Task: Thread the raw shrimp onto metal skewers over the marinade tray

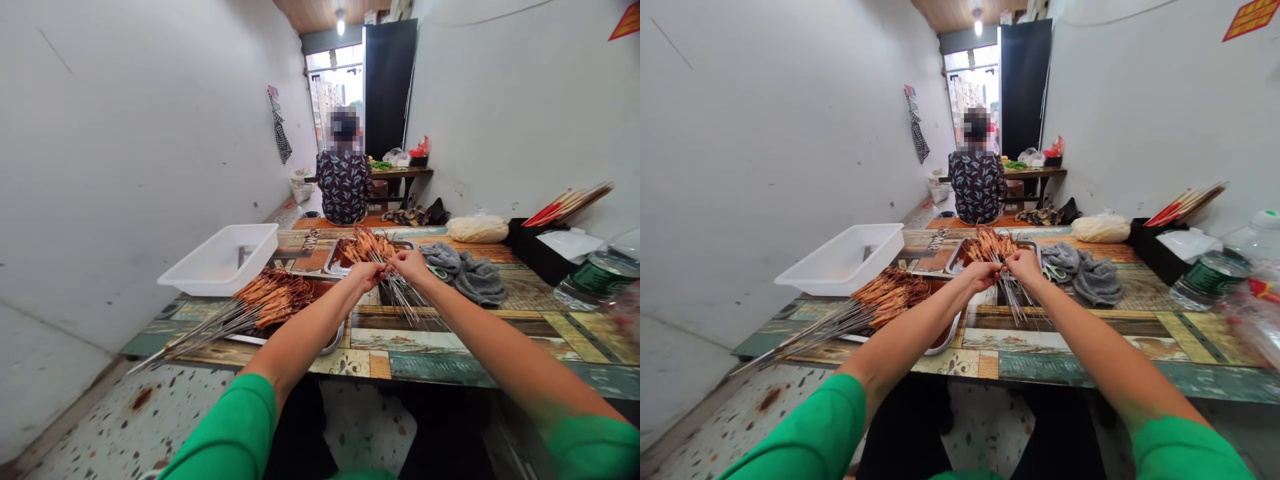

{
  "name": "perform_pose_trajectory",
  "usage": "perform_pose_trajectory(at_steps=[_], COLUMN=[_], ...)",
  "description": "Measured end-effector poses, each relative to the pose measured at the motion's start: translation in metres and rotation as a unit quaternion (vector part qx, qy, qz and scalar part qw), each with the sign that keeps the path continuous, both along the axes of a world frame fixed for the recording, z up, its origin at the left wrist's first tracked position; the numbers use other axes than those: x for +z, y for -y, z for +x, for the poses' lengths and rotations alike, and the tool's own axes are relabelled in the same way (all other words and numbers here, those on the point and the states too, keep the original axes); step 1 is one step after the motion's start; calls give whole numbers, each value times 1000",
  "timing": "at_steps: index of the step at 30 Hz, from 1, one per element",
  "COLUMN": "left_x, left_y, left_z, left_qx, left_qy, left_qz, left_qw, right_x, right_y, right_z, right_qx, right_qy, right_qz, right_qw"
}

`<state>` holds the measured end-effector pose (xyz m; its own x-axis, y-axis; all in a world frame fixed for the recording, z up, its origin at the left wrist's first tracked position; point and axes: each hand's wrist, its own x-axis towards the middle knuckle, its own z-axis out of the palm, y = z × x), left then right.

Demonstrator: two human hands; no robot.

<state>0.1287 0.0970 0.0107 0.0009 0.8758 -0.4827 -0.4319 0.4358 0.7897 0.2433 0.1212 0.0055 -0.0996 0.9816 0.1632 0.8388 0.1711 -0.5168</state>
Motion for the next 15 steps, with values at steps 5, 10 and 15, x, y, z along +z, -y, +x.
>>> perform_pose_trajectory(at_steps=[5,10,15], left_x=[-5,-13,-13], left_y=[-7,-10,-8], left_z=[-7,-13,-18], left_qx=[-29,-53,-63], left_qy=[15,27,13], left_qz=[-46,-47,-21], left_qw=[998,997,998], right_x=[4,8,13], right_y=[23,35,35], right_z=[-13,-14,-8], right_qx=[21,67,111], right_qy=[22,51,52], right_qz=[29,35,27], right_qw=[999,996,992])
